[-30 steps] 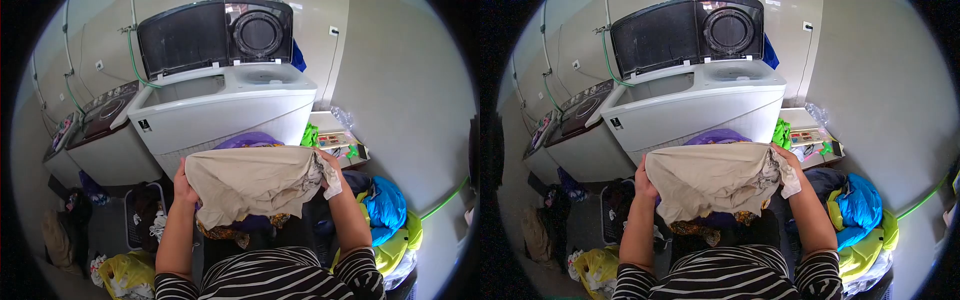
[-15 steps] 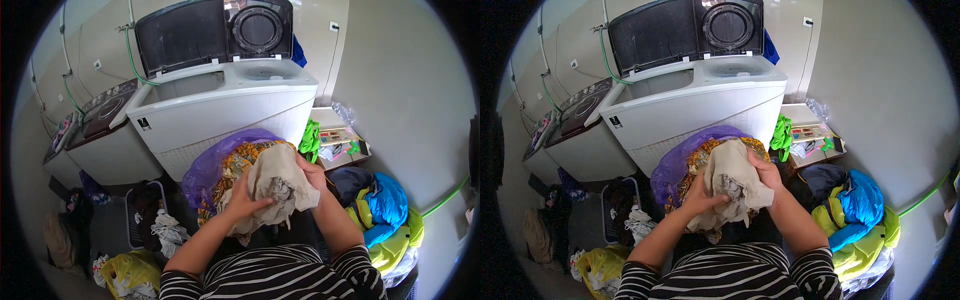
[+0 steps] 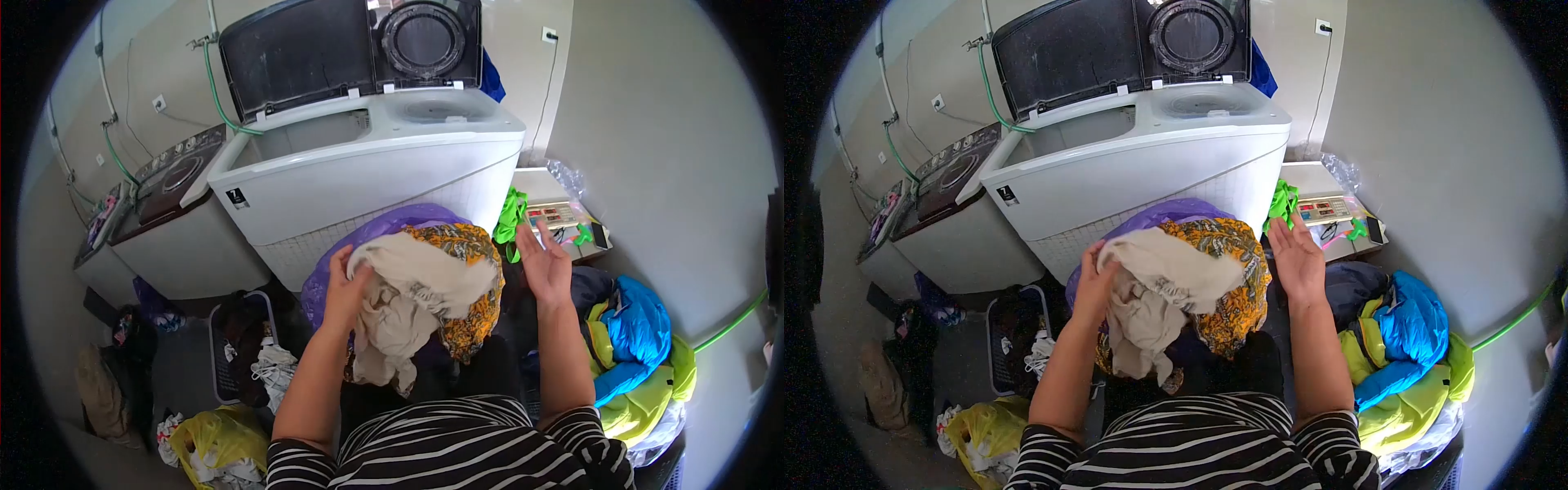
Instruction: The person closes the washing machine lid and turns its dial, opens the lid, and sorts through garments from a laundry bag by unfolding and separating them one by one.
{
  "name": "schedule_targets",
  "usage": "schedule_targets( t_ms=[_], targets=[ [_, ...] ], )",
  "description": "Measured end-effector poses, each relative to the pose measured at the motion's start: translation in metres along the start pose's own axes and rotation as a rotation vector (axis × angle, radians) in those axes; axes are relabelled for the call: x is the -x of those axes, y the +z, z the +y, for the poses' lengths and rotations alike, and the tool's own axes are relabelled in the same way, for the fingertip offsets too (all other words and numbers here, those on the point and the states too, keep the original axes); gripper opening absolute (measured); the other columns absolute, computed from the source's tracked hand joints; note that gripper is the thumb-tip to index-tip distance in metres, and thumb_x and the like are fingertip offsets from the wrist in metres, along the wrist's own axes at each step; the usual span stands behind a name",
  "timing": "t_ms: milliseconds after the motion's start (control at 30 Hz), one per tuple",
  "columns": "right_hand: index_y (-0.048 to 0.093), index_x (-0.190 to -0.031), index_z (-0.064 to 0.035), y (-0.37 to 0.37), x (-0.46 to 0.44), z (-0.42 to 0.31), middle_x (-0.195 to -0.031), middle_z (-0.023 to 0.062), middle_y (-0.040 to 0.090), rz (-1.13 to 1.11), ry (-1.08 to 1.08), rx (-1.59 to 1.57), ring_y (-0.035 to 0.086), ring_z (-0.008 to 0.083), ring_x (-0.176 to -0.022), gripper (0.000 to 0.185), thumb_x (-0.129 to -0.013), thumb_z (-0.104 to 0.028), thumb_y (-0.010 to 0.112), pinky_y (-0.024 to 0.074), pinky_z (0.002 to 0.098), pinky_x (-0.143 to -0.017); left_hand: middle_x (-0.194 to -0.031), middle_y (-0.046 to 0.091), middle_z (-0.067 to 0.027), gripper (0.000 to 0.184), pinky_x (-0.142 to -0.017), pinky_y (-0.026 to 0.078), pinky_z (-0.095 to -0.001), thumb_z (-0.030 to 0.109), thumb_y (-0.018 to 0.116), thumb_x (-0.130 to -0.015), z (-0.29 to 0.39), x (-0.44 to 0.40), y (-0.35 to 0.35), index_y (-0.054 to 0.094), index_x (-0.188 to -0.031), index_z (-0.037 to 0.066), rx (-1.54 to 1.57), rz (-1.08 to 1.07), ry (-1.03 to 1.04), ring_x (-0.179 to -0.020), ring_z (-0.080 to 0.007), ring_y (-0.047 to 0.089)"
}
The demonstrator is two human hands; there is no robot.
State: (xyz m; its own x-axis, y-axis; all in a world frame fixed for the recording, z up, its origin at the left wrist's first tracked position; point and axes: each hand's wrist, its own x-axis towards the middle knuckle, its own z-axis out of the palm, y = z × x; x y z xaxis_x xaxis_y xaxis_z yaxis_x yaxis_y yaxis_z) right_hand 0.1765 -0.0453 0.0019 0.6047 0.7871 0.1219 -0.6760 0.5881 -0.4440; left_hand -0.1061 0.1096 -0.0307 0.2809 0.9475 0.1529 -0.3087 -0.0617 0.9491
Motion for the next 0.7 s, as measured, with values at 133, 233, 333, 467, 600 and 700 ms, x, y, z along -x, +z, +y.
schedule_targets(
  t_ms=[133, 233, 333, 467, 600, 700],
  targets=[
    [0.053, -0.102, -0.0022, -0.053, 0.020, 0.050, -0.105, 0.0140, 0.057, -0.119, 0.244, 0.140, 0.055, 0.0228, -0.096, 0.022, -0.081, -0.006, 0.054, 0.0438, 0.0316, -0.082, -0.097, 0.052, -0.0140, 0.042, -0.075, 0.044, -0.0335, 0.019, 0.066, -0.071, -0.068, -0.009, -0.031, 0.050, -0.105, 0.001, -0.924, 0.196, 0.546, -0.082, -0.0253, 0.052],
    [0.055, -0.098, -0.0006, -0.077, 0.065, 0.106, -0.097, 0.0129, 0.060, -0.044, 0.475, 0.347, 0.058, 0.0229, -0.085, 0.020, -0.079, -0.005, 0.056, 0.0472, 0.0326, -0.076, -0.098, 0.051, -0.0157, 0.040, -0.074, 0.042, -0.0372, 0.019, 0.066, -0.068, -0.067, 0.015, -0.034, 0.050, -0.101, 0.002, -1.062, -0.086, 0.221, -0.082, -0.0299, 0.051],
    [0.053, -0.105, -0.0006, -0.077, 0.104, 0.135, -0.102, 0.0135, 0.056, -0.024, 0.850, 0.513, 0.055, 0.0220, -0.091, 0.029, -0.076, -0.004, 0.059, 0.0443, 0.0313, -0.082, -0.091, 0.053, -0.0138, 0.034, -0.073, 0.041, -0.0382, 0.019, 0.065, -0.070, -0.089, 0.036, -0.030, 0.051, -0.097, 0.004, -1.045, -0.274, -0.009, -0.078, -0.0311, 0.051],
    [0.046, -0.118, -0.0024, -0.074, 0.125, 0.168, -0.109, 0.0137, 0.052, -0.141, 0.818, 0.733, 0.051, 0.0222, -0.099, 0.042, -0.078, -0.002, 0.058, 0.0416, 0.0307, -0.085, -0.080, 0.057, -0.0103, 0.028, -0.071, 0.042, -0.0374, 0.020, 0.063, -0.072, -0.118, 0.045, -0.024, 0.054, -0.093, 0.005, -1.047, -0.148, 0.528, -0.072, -0.0319, 0.053],
    [0.038, -0.126, -0.0049, -0.060, 0.132, 0.175, -0.113, 0.0130, 0.050, -0.187, 0.425, 0.808, 0.048, 0.0221, -0.102, 0.052, -0.078, 0.000, 0.057, 0.0395, 0.0298, -0.087, -0.074, 0.058, -0.0082, 0.025, -0.069, 0.042, -0.0365, 0.024, 0.058, -0.076, -0.103, 0.052, -0.016, 0.056, -0.091, 0.005, -1.533, -0.194, 0.145, -0.068, -0.0339, 0.054],
    [0.034, -0.130, -0.0071, -0.053, 0.133, 0.169, -0.114, 0.0139, 0.047, -0.174, 0.339, 0.751, 0.047, 0.0222, -0.103, 0.058, -0.077, 0.001, 0.057, 0.0403, 0.0293, -0.084, -0.078, 0.059, -0.0082, 0.027, -0.068, 0.042, -0.0342, 0.025, 0.055, -0.079, -0.080, 0.054, -0.014, 0.056, -0.094, 0.003, -1.444, -0.381, 0.070, -0.070, -0.0303, 0.055]
  ],
)
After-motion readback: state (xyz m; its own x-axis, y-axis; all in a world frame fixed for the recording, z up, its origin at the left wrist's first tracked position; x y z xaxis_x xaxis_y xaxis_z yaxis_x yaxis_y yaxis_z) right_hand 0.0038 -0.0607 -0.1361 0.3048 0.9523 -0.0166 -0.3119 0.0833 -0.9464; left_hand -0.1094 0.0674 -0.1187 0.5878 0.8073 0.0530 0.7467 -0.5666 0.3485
